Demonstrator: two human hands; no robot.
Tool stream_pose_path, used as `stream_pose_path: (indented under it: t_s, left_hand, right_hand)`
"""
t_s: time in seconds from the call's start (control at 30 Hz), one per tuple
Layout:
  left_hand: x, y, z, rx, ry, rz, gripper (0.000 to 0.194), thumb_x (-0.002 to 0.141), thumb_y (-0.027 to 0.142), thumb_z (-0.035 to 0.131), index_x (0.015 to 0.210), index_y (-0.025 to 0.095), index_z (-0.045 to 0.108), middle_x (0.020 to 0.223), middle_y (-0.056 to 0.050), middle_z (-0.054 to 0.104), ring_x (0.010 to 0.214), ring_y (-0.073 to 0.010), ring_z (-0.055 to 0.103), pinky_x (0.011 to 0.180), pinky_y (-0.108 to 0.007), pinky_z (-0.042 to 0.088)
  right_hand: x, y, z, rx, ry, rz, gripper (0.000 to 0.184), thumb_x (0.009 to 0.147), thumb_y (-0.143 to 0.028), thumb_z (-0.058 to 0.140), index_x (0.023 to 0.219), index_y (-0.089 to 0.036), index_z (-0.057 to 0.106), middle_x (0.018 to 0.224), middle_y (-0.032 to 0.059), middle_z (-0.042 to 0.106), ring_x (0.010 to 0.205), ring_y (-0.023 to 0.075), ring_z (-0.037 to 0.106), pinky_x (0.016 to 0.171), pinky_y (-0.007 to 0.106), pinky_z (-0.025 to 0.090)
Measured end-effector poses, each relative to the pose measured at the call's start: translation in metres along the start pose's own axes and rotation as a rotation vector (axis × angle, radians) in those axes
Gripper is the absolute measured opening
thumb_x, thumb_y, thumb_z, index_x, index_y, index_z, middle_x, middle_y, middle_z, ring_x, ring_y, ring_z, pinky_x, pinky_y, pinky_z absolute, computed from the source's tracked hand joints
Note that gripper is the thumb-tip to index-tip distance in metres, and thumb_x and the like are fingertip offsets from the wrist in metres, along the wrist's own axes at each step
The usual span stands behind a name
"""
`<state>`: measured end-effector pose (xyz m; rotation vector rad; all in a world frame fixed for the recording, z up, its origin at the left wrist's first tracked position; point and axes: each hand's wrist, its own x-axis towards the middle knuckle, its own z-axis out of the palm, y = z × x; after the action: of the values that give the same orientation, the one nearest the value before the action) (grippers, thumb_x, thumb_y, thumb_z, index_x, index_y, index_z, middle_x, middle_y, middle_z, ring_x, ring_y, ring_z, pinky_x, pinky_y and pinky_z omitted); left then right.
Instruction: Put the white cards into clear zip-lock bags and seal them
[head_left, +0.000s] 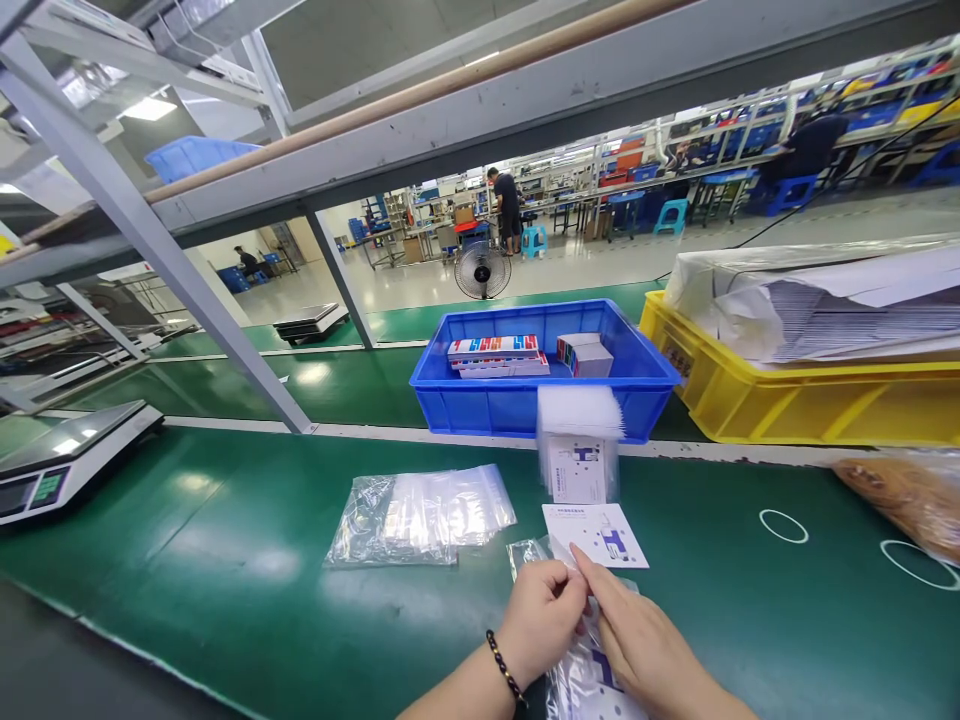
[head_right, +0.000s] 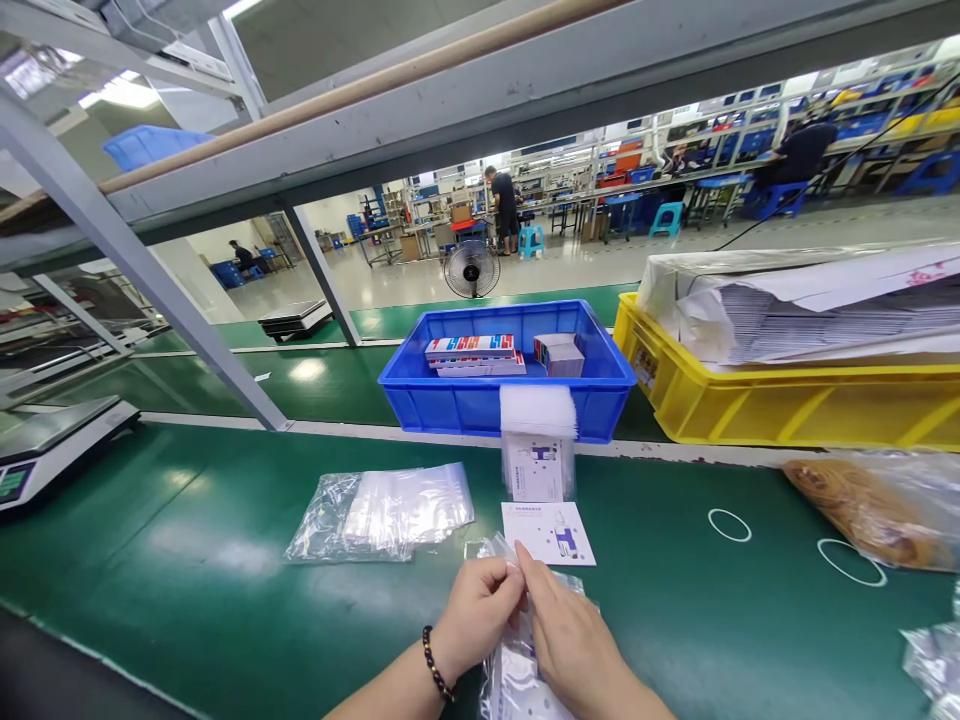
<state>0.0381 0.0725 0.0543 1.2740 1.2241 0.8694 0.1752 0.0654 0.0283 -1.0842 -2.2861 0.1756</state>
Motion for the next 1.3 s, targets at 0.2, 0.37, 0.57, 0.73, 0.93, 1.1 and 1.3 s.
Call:
stream_pose_path:
  t_s: [0.2, 0.37, 0.57, 0.73, 0.93, 1.1, 1.3]
  left_hand:
    - [-0.002, 0.006, -0.004, 0.004, 0.119, 0.123, 0.019, 0.066, 0.025, 0.051, 0.049, 0.017, 0.048, 0.048, 0.004, 0.044, 0.05, -0.0092, 0.041, 0.051, -0.022, 0.034]
    - [-0.002, 0.004, -0.004, 0.017, 0.056, 0.095, 0.019, 0.065, 0.027, 0.052, 0.05, 0.018, 0.047, 0.048, 0.005, 0.042, 0.05, -0.0093, 0.037, 0.051, -0.022, 0.032]
    - [-0.006, -0.003, 0.002, 0.308, 0.044, 0.179, 0.023, 0.067, 0.019, 0.045, 0.046, 0.019, 0.037, 0.047, 0.005, 0.037, 0.05, -0.0091, 0.035, 0.051, -0.024, 0.026]
    - [-0.003, -0.001, -0.001, 0.191, 0.091, 0.076, 0.02, 0.063, 0.019, 0.046, 0.045, 0.019, 0.037, 0.045, 0.006, 0.036, 0.047, -0.0083, 0.033, 0.048, -0.023, 0.025]
    - [0.005, 0.002, -0.02, 0.067, 0.117, 0.044, 0.026, 0.07, 0.032, 0.045, 0.048, 0.019, 0.04, 0.044, 0.006, 0.035, 0.046, -0.0086, 0.034, 0.048, -0.022, 0.031]
    - [-0.005, 0.017, -0.036, 0.243, 0.1, 0.442, 0.019, 0.076, 0.032, 0.046, 0.077, 0.019, 0.058, 0.078, -0.005, 0.06, 0.081, -0.0181, 0.051, 0.077, -0.032, 0.039]
    - [-0.006, 0.022, -0.045, 0.463, -0.161, 0.282, 0.014, 0.065, 0.021, 0.058, 0.051, 0.018, 0.056, 0.056, 0.0, 0.055, 0.064, -0.0144, 0.049, 0.065, -0.026, 0.038]
  right_hand:
    - [0.018, -0.012, -0.025, 0.307, -0.11, 0.202, 0.026, 0.084, -0.029, 0.039, 0.095, -0.018, 0.059, 0.076, 0.0058, 0.064, 0.063, 0.016, 0.061, 0.057, 0.027, 0.052]
    - [0.019, -0.012, -0.031, 0.403, -0.123, 0.259, 0.032, 0.086, -0.03, 0.033, 0.064, -0.02, 0.054, 0.06, 0.0004, 0.055, 0.055, 0.0133, 0.054, 0.051, 0.023, 0.045]
    - [0.014, -0.008, -0.016, -0.004, 0.105, 0.201, 0.035, 0.084, -0.024, 0.032, 0.049, -0.023, 0.037, 0.047, -0.0014, 0.046, 0.044, 0.0119, 0.046, 0.042, 0.023, 0.035]
    - [0.014, -0.002, -0.014, -0.132, 0.253, 0.112, 0.027, 0.087, -0.027, 0.034, 0.076, -0.018, 0.056, 0.065, 0.005, 0.059, 0.061, 0.0165, 0.058, 0.056, 0.027, 0.046]
    - [0.013, -0.008, -0.016, 0.021, 0.165, -0.066, 0.019, 0.085, -0.019, 0.04, 0.09, -0.019, 0.058, 0.072, 0.0054, 0.062, 0.062, 0.0163, 0.059, 0.056, 0.027, 0.048]
    - [0.016, -0.008, -0.031, 0.384, -0.064, 0.133, 0.027, 0.087, -0.023, 0.032, 0.074, -0.021, 0.055, 0.063, 0.0017, 0.059, 0.057, 0.0135, 0.056, 0.053, 0.024, 0.045]
    - [0.018, -0.002, -0.052, 0.478, -0.395, 0.274, 0.028, 0.08, -0.032, 0.044, 0.055, -0.021, 0.04, 0.054, -0.0032, 0.049, 0.051, 0.0117, 0.045, 0.049, 0.023, 0.038]
